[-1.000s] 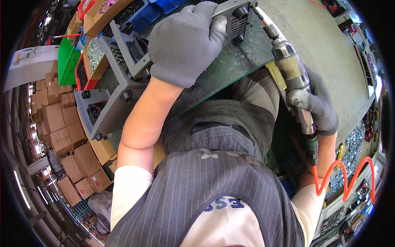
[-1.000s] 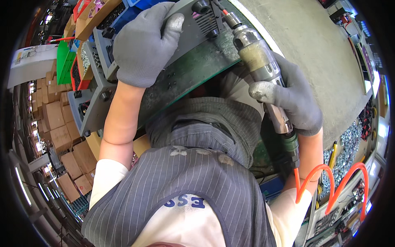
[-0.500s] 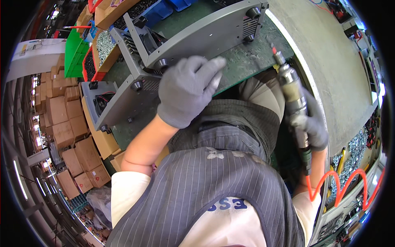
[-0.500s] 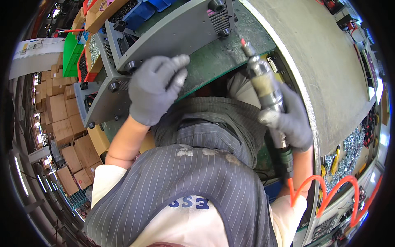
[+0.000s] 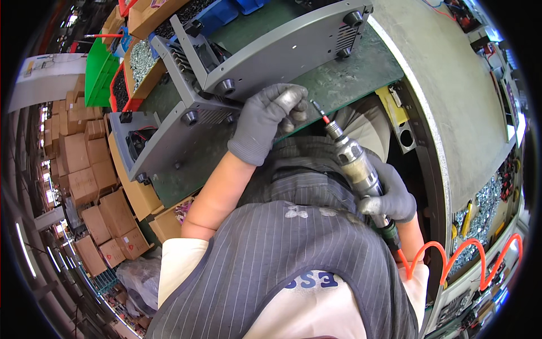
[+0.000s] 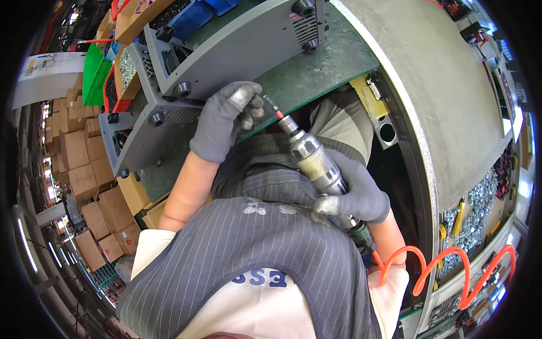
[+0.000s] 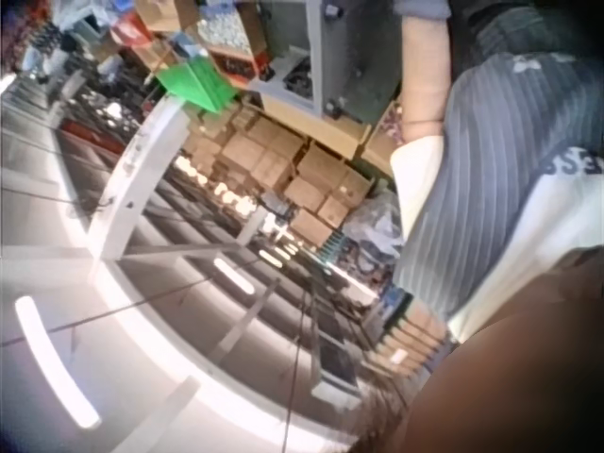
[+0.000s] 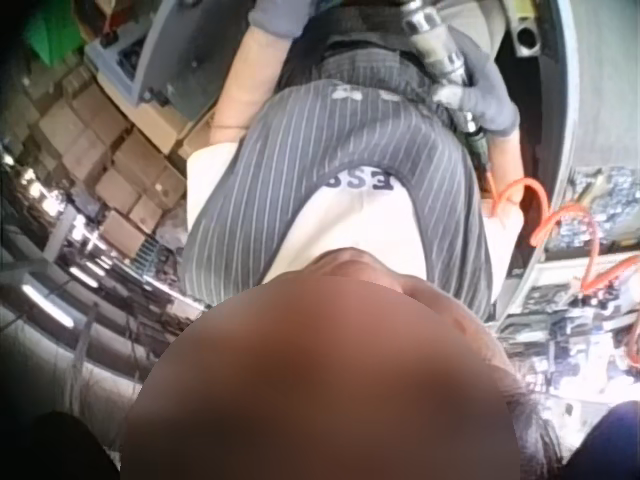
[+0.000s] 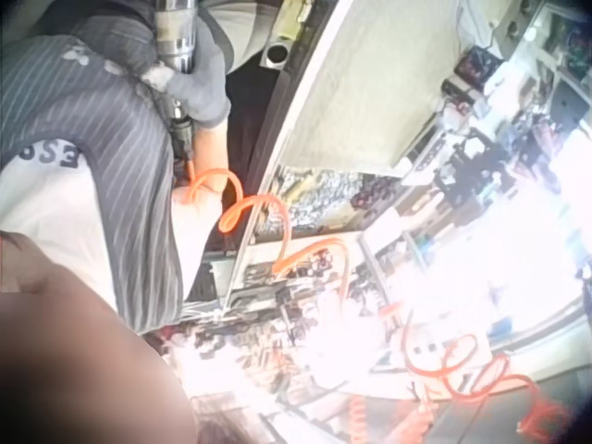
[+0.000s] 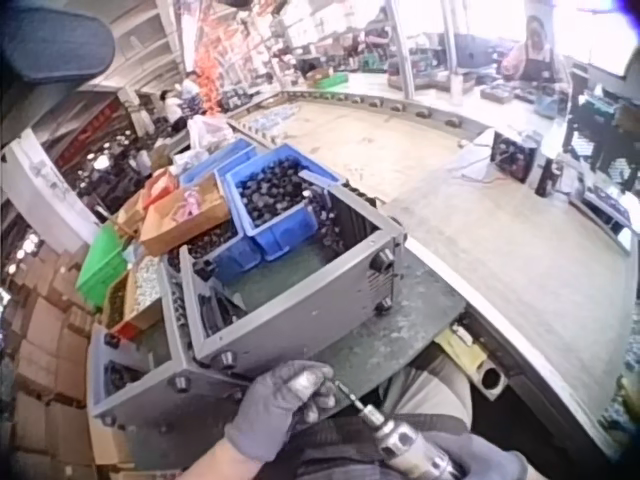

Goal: Assembling metal housing units and components using an electric screwdriver at a workshop station.

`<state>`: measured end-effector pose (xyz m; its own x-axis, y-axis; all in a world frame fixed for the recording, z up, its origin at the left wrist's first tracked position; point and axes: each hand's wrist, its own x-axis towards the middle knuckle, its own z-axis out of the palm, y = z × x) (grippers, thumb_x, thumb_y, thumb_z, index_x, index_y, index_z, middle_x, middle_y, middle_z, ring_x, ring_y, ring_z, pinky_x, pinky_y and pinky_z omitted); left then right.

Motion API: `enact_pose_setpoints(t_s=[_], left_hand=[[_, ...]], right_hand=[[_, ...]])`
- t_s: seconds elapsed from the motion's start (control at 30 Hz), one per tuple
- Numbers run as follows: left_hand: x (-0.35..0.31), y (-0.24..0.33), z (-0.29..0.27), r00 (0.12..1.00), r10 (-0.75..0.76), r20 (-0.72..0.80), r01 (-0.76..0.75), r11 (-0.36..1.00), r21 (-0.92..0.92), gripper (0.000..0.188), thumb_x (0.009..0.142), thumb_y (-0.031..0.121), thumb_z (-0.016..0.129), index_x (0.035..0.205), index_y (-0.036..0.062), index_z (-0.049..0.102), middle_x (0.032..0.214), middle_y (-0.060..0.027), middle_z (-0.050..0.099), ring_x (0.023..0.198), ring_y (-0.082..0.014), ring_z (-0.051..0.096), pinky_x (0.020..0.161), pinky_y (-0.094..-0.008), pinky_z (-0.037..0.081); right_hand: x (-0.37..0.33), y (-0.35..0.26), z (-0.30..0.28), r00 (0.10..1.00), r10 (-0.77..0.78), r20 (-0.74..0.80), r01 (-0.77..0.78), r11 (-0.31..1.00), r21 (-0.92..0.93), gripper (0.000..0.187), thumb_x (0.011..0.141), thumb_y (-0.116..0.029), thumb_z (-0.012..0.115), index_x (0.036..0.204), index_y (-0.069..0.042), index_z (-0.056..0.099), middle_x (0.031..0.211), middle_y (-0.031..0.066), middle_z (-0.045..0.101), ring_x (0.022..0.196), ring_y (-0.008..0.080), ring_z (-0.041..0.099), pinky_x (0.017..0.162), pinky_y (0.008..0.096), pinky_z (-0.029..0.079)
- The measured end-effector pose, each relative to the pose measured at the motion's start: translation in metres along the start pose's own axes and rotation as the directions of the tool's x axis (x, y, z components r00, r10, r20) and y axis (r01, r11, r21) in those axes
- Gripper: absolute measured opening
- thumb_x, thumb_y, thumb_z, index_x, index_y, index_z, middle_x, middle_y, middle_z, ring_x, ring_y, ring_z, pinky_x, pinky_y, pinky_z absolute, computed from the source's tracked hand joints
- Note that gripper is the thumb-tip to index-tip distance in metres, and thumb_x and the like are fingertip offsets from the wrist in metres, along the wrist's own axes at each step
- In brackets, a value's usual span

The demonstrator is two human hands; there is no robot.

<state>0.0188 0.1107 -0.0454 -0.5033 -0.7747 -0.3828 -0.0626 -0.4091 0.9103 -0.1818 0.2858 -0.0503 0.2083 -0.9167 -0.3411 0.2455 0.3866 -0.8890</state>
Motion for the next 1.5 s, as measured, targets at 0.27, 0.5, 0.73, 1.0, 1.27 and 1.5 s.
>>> enact_pose_setpoints(t_s=[0.27,0.5,0.73,1.0,1.27,1.5], left_hand=[[0.005,0.002,0.014,0.987,-0.092,0.135,0.117,0.974,-0.194,0.031,0.090,0.028,0.057,0.107,0.0016,0.057,0.089,-0.0079,0.064,0.069,-0.0113,0.064,0.054,-0.0190,0.054],[0.010,0.010,0.009,0.982,-0.007,0.188,0.000,0.999,0.040,0.027,0.088,0.026,0.060,0.099,0.0016,0.060,0.085,-0.0073,0.065,0.068,-0.0117,0.063,0.057,-0.0204,0.053],[0.007,-0.005,0.036,0.996,0.017,0.090,0.000,0.983,-0.185,0.030,0.089,0.029,0.059,0.103,0.0027,0.057,0.090,-0.0080,0.062,0.080,-0.0136,0.060,0.066,-0.0235,0.052],[0.017,-0.009,0.034,0.993,-0.077,0.089,0.113,0.833,-0.541,0.026,0.094,0.029,0.051,0.104,0.0062,0.054,0.092,-0.0067,0.059,0.081,-0.0179,0.061,0.067,-0.0275,0.053],[0.017,-0.013,0.043,0.991,-0.073,0.110,0.121,0.837,-0.534,0.026,0.092,0.034,0.053,0.102,0.0102,0.056,0.091,-0.0040,0.060,0.082,-0.0165,0.060,0.069,-0.0292,0.051],[0.015,-0.014,0.043,0.992,-0.058,0.109,0.106,0.856,-0.507,0.024,0.093,0.032,0.053,0.102,0.0093,0.055,0.089,-0.0053,0.060,0.081,-0.0165,0.060,0.069,-0.0287,0.051]], right_hand=[[0.003,-0.003,0.000,0.998,-0.059,0.005,0.059,0.998,0.035,0.083,0.057,-0.037,0.082,0.122,0.002,0.048,0.096,0.0071,0.058,0.081,0.0113,0.055,0.073,0.0250,0.045],[0.001,-0.004,-0.011,0.999,-0.036,0.037,0.036,0.999,0.003,0.083,0.057,-0.036,0.081,0.123,0.002,0.048,0.096,0.0061,0.058,0.083,0.0123,0.054,0.076,0.0257,0.044],[0.011,0.000,-0.011,0.988,0.009,0.152,-0.047,0.967,0.250,0.078,0.059,-0.031,0.081,0.121,0.003,0.047,0.099,0.0059,0.056,0.082,0.0119,0.055,0.073,0.0253,0.045],[0.005,-0.005,-0.017,0.998,-0.026,0.050,0.019,0.992,0.121,0.078,0.061,-0.032,0.081,0.121,0.003,0.046,0.094,0.0079,0.058,0.076,0.0118,0.057,0.068,0.0247,0.046],[0.007,-0.001,-0.019,0.997,-0.036,0.070,0.027,0.992,0.127,0.079,0.059,-0.035,0.082,0.120,0.002,0.048,0.092,0.0053,0.057,0.078,0.0114,0.054,0.070,0.0252,0.044],[0.007,0.008,-0.008,0.983,-0.166,-0.079,0.149,0.971,-0.189,0.081,0.056,-0.034,0.082,0.120,0.002,0.048,0.090,0.0046,0.057,0.077,0.0112,0.054,0.070,0.0234,0.043]])
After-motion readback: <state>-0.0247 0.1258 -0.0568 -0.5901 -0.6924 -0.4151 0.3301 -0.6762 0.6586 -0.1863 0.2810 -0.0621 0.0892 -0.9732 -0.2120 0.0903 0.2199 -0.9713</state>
